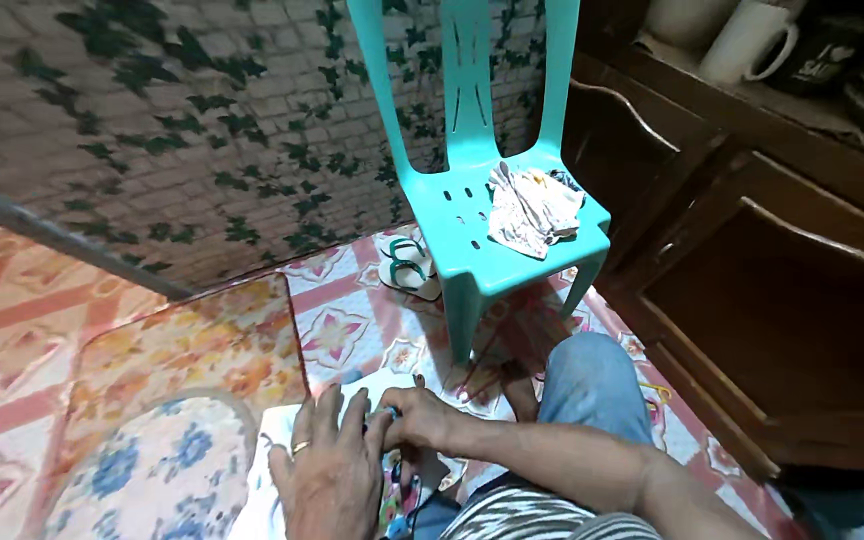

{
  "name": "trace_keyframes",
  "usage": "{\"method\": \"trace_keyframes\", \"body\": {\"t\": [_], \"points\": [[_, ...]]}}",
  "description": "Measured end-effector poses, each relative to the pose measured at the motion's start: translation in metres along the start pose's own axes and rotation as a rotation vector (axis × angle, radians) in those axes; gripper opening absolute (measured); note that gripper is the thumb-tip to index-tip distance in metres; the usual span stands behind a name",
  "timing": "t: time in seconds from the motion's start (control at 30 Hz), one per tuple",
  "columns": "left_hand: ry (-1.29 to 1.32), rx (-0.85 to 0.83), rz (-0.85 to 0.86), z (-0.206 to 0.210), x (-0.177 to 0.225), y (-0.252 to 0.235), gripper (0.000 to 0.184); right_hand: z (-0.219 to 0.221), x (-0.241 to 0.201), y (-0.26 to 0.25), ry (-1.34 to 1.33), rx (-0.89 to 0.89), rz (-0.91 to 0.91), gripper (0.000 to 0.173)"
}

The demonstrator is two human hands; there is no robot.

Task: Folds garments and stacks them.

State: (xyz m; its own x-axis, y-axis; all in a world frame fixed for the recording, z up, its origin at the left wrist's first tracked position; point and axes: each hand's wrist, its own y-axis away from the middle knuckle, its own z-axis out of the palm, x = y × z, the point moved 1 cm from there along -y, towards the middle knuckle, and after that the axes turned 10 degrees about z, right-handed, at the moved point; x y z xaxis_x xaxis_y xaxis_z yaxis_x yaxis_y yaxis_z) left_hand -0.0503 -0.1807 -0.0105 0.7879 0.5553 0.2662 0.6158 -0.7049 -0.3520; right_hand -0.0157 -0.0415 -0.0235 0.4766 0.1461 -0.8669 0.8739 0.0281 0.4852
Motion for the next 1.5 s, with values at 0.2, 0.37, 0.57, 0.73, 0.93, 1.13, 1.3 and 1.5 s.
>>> {"method": "trace_keyframes", "body": {"t": [0.2,0.37,0.57,0.73,0.93,1.13,1.3,1.5], "points": [[-0.019,-0.075,-0.070,0.014,-0.018,0.003,0.071,-0.060,-0.019,0.026,0.334,0.176,-0.048,0.025],[-0.028,-0.133,-0.135,0.008,-0.014,0.000,0.068,-0.171,-0.022,0.021,0.721,0.829,0.153,0.038],[-0.038,-0.246,-0.176,-0.002,-0.003,-0.002,0.070,-0.250,0.009,0.001,0.764,0.962,0.299,0.029],[-0.119,-0.086,-0.041,-0.001,-0.002,0.005,0.076,-0.266,-0.020,0.021,0.148,1.022,-0.342,0.027],[-0.049,-0.093,-0.030,0.001,-0.002,0.004,0.078,-0.221,-0.051,0.081,-0.471,0.770,-0.944,0.018],[0.421,0.249,0.364,-0.003,0.061,-0.043,0.091,-0.145,-0.033,0.146,-0.571,0.593,-1.021,0.028],[0.892,-0.210,0.251,0.013,0.117,-0.068,0.030,-0.118,-0.005,0.168,-0.750,0.520,-1.042,0.024],[1.204,-0.251,0.194,0.013,0.102,-0.064,0.015,-0.136,0.033,0.215,-0.318,0.984,-0.954,0.020]]}}
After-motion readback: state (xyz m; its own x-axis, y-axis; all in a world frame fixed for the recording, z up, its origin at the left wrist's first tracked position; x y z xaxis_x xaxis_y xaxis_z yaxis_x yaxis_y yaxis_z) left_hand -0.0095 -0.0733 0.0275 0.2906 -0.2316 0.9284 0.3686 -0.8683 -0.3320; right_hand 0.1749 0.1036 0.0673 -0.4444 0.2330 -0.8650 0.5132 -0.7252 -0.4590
